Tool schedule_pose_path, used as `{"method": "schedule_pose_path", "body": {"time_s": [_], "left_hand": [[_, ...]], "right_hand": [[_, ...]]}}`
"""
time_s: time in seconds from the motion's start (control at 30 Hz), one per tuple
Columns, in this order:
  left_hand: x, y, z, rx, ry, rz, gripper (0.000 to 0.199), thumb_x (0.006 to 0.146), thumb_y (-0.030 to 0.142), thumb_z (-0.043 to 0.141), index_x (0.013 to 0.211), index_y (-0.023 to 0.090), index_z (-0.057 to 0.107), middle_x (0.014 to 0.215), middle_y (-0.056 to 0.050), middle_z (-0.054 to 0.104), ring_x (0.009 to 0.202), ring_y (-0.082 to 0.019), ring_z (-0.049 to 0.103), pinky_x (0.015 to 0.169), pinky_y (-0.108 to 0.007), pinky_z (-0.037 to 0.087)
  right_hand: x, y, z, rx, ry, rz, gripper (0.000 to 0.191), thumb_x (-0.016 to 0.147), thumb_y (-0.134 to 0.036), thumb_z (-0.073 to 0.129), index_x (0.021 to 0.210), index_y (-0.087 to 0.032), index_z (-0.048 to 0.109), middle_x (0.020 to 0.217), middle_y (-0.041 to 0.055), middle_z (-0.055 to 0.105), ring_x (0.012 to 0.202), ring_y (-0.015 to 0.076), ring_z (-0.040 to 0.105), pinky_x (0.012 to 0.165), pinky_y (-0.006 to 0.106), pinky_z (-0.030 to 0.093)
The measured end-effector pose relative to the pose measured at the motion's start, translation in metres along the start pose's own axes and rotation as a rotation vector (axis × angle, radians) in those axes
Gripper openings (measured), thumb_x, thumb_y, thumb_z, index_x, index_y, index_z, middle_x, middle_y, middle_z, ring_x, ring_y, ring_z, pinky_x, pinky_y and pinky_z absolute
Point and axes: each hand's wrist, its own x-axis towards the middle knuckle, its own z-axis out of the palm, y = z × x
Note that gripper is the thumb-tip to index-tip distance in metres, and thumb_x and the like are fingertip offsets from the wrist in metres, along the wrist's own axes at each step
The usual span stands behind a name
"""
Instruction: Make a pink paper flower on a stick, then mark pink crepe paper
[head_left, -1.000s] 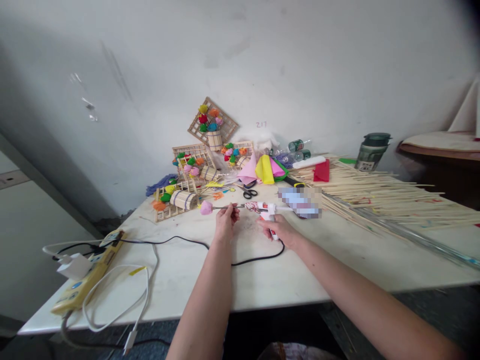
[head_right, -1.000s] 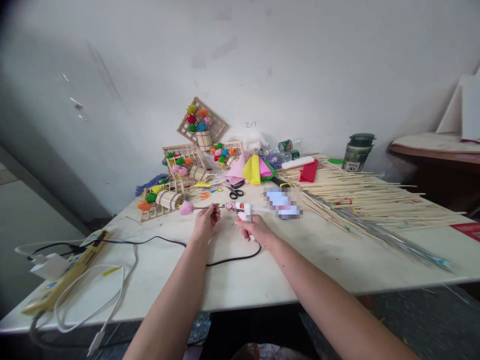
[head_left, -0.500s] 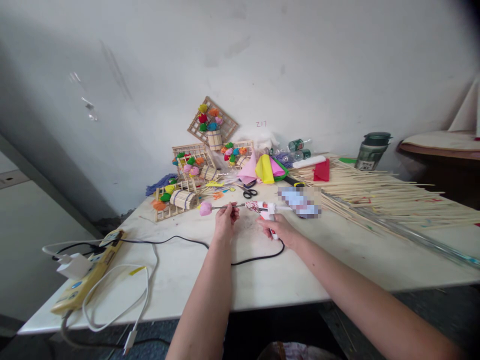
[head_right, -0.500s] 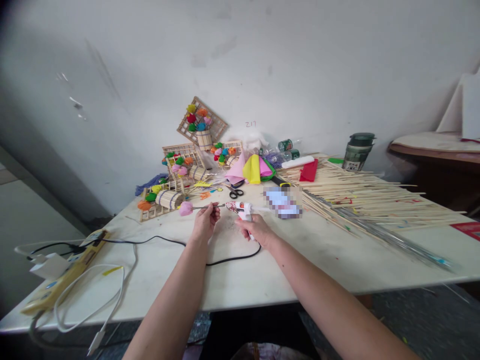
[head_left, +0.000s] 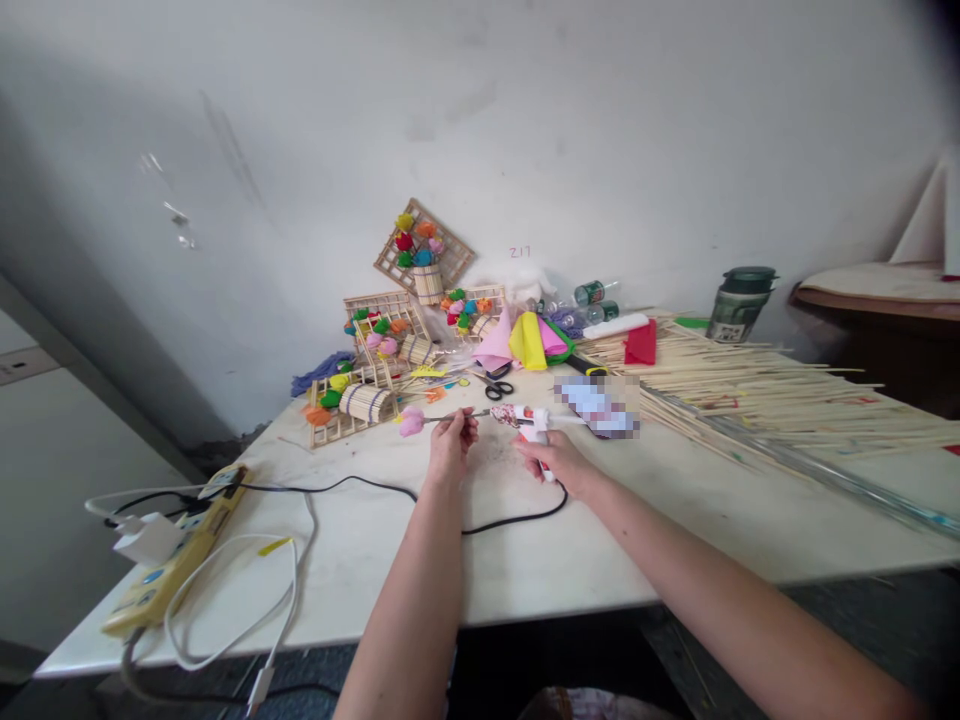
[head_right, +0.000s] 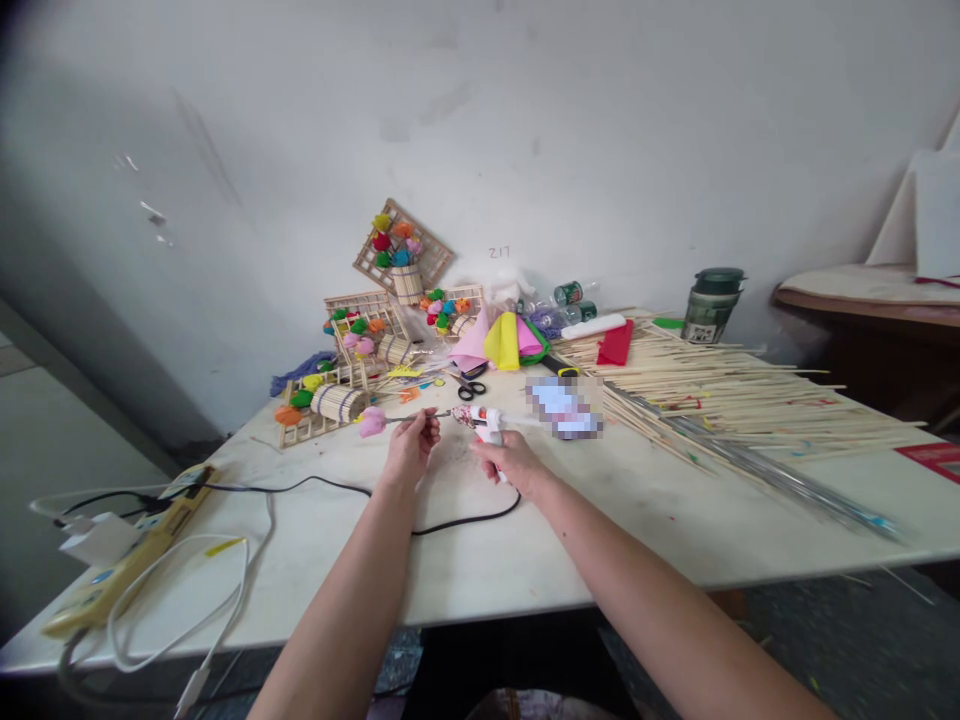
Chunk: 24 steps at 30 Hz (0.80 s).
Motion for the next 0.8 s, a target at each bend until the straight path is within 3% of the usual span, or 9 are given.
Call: {"method": "schedule_pose_path", "body": {"time_s": [0.4,0.8], "left_hand": [[-0.0003,-0.0013,0.0,0.015,-0.012,0.009,0.03,0.066,0.035,0.065,0.082,0.01,0.06,0.06,-0.001,0.054,0.05,-0.005,0.047,0.048,-0.019,0.034],[0.0011,-0.0009,0.0001,-0.01,0.017,0.011,0.032,0.066,0.035,0.066,0.081,0.009,0.059,0.059,-0.001,0.055,0.049,-0.005,0.047,0.047,-0.018,0.035]], "right_hand": [[0.0008,0.001,-0.0006,-0.016,-0.071,-0.069,0.024,0.071,-0.037,0.055,0.061,-0.015,0.053,0.042,-0.0032,0.045,0.039,0.0069,0.038,0.035,0.019,0.025],[-0.0011,-0.0016,-0.0004,-0.041,-0.043,-0.027,0.023,0.07,-0.037,0.055,0.068,-0.014,0.056,0.042,-0.0046,0.045,0.039,0.0066,0.038,0.036,0.019,0.025]]}}
